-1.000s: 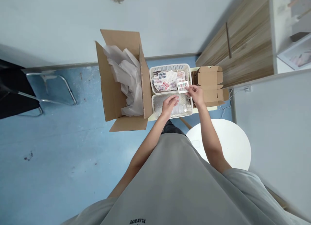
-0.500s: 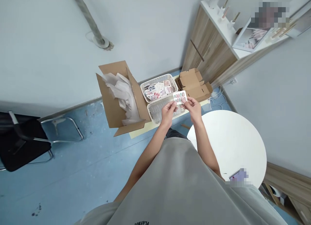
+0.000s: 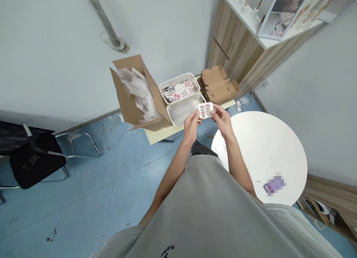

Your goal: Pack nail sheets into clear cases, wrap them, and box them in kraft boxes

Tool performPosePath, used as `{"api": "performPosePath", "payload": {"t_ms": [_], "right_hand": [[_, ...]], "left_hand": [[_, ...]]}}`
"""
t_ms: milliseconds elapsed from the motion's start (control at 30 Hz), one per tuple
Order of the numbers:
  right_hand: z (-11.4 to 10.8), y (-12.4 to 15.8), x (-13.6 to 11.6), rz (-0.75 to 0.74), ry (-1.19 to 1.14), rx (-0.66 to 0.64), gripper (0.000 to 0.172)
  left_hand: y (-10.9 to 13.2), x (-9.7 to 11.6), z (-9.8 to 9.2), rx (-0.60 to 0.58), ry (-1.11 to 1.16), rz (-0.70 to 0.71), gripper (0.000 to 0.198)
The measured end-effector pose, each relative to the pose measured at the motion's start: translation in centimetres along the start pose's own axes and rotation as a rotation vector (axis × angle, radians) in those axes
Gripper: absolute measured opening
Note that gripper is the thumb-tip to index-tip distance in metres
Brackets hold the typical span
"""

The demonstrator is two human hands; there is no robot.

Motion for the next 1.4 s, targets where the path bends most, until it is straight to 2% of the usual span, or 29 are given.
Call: {"api": "performPosePath", "payload": {"t_ms": [100,267,400,533,667,800,867,1067,1200,1300,1400], "right_hand": [[-1.0,0.7,-1.0,-0.02,0.031,-0.105,0.058],[-0.7,1.3,-4.0,-0.112,-0.001,-0.067,0.058],[0.3,2.6,-5.9,-0.16,-0.011,-0.119,0.063],[0.9,3.9,-6.5,-0.162,0.003,-0.097,0.062],[1.4,5.0,-6.9,-0.18,0.024,-0.037,0.058],[2.4,7.0,-8.3,-0.246,0.206,0.129,0.037],[3.1,8.0,-9.1,-0.261,0.281,0.173,0.032],[4.6,8.6,-9.5,-0.282,0.32,0.096,0.037],[4.6,8.3,-8.9,-0.293,0.285,0.121,0.038],[4.1,8.1,-8.5,-0.256,0.23,0.17,0.034],[3.4,7.8,-8.1,-0.22,0.184,0.188,0.035]], "left_hand": [[1.2,0.2,0.4,-0.036,-0.048,0.048,0.036],[3.0,1.4,2.5,0.001,0.066,0.14,0.042],[4.4,3.0,4.2,0.065,0.121,0.214,0.038],[5.6,3.8,5.3,0.102,0.119,0.248,0.038],[6.3,3.5,6.0,0.115,0.09,0.268,0.042],[6.4,2.8,6.2,0.119,0.028,0.294,0.047],[6.4,2.5,6.2,0.131,-0.017,0.308,0.047],[6.9,1.9,6.4,0.16,-0.227,0.467,0.035],[7.4,2.1,6.3,0.18,-0.43,0.552,0.026],[7.5,2.3,5.9,0.16,-0.5,0.569,0.036],[7.2,2.2,5.2,0.184,-0.427,0.547,0.055]]}}
Point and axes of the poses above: each hand's wrist, its own y-axis away from the middle knuckle, its own z-axis out of the palm, x = y × z, the point moved 1 cm from there along -y, towards the middle knuckle, and after that the axes turned 14 degrees about -x, right-handed, at the moved point
